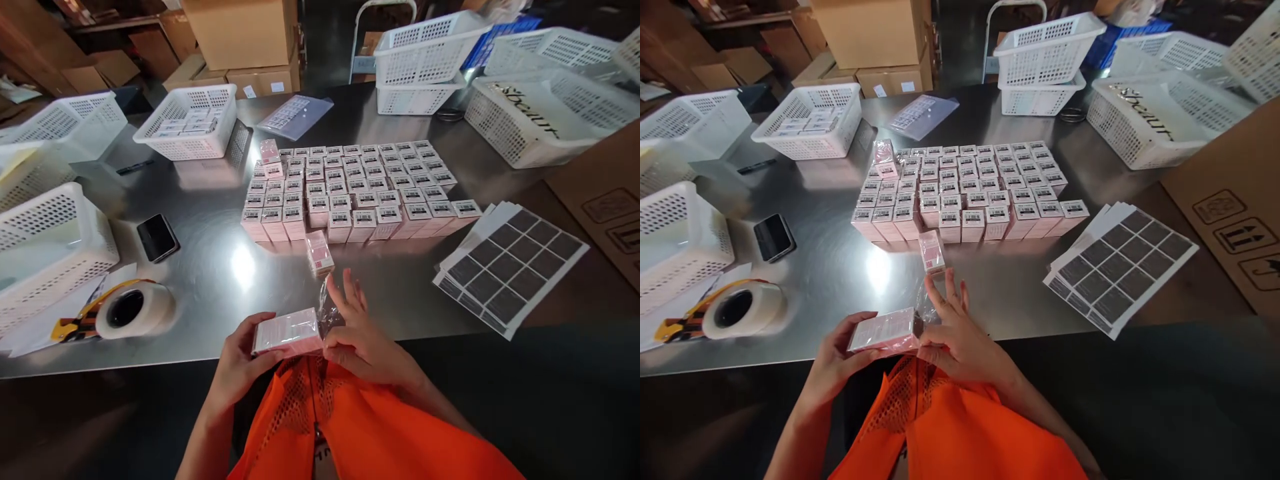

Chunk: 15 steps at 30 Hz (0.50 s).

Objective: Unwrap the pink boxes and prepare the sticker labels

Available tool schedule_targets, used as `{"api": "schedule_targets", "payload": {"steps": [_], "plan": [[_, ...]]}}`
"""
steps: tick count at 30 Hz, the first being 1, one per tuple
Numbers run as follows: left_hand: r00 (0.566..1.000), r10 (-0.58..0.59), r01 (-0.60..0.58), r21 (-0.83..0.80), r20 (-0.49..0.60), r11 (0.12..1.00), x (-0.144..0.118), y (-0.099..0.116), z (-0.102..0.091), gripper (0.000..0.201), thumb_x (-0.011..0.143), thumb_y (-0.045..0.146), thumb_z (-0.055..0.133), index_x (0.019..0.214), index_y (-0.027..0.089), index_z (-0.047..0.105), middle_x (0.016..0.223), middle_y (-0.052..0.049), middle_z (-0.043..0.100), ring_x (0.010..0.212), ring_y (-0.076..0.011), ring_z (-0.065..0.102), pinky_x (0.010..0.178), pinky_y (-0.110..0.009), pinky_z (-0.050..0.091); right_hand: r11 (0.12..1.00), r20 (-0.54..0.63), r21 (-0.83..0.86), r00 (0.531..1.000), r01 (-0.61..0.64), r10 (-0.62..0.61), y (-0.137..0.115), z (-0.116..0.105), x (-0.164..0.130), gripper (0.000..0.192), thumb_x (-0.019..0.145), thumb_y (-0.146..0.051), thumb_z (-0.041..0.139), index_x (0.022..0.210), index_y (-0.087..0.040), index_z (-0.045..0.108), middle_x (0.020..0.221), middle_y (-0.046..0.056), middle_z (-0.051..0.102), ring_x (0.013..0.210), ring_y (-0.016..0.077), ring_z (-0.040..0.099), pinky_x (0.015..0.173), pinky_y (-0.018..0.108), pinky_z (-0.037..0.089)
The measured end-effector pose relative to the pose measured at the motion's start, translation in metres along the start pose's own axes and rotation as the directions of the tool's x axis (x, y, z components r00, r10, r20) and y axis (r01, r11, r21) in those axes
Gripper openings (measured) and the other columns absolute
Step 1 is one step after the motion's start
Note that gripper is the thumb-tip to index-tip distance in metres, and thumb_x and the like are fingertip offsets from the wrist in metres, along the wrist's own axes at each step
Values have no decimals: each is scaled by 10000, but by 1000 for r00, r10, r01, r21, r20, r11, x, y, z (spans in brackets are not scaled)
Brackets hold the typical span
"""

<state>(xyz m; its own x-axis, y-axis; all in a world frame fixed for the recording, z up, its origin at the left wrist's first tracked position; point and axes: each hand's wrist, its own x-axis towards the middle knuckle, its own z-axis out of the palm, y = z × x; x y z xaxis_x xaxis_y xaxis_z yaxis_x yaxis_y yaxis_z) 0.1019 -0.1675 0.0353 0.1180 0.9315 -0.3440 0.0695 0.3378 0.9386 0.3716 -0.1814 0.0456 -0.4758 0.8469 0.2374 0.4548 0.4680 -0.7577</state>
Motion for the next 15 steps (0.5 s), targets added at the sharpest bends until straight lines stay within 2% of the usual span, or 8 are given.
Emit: {"api": "schedule_targets", "payload": {"steps": [2,4,6,7,8,10,12,15], "plan": [[999,-25,27,-99,29,995,2,-3,3,593,623,374,887,1139,207,648,944,-30,705,757,-175,646,662,-240,521,999,-7,45,1000,8,-8,5,-6,-1,359,887,-542,664,1059,-231,716,1685,12,-67,1525,429,-30,1197,662,135],[989,-81,104,-186,126,977,5,-6,7,584,725,486,793,1193,194,601,764,-26,701,578,-141,578,526,-216,445,998,-112,-11,992,60,-60,11,-8,-1,494,824,-561,735,1212,-261,674,1668,83,187,1519,404,168,1184,600,266],[955,-151,195,-154,255,969,7,-6,12,554,817,562,669,1197,164,601,694,-53,699,518,-155,555,466,-230,404,984,-256,-126,954,128,-157,16,-7,2,282,858,-447,746,1093,-295,713,1480,72,524,1462,349,335,1143,549,339],[951,-153,183,-88,268,979,8,-4,14,530,845,561,637,1190,160,619,782,-88,729,585,-185,609,495,-252,443,973,-313,-167,927,160,-206,18,-7,4,129,890,-385,724,980,-292,721,1327,53,645,1414,318,412,1116,526,361],[967,-108,111,0,229,994,8,0,17,500,862,537,631,1203,171,634,953,-123,745,745,-229,675,586,-288,509,965,-344,-185,907,188,-243,18,-6,8,65,915,-344,699,897,-282,707,1177,35,712,1352,289,482,1085,501,380],[981,152,-175,213,121,961,8,11,23,461,880,437,656,1294,239,617,1358,-128,619,1197,-309,609,911,-394,532,954,-330,-182,899,238,-287,15,-7,16,110,948,-328,661,860,-265,677,969,9,748,1221,248,579,1027,459,403],[874,451,-484,398,180,779,10,25,31,492,886,327,671,1368,316,571,1557,-76,437,1447,-328,374,1138,-492,372,942,-256,-199,914,269,-315,10,-10,26,134,978,-312,621,866,-261,675,855,-13,741,1119,219,621,999,434,404],[696,580,-715,477,423,511,16,44,43,296,890,236,664,1178,299,688,1537,-54,471,1497,-330,282,1179,-536,310,919,-190,-257,917,299,-352,4,-19,36,168,978,-314,623,834,-250,685,768,-20,714,1031,206,631,975,419,407]]}}
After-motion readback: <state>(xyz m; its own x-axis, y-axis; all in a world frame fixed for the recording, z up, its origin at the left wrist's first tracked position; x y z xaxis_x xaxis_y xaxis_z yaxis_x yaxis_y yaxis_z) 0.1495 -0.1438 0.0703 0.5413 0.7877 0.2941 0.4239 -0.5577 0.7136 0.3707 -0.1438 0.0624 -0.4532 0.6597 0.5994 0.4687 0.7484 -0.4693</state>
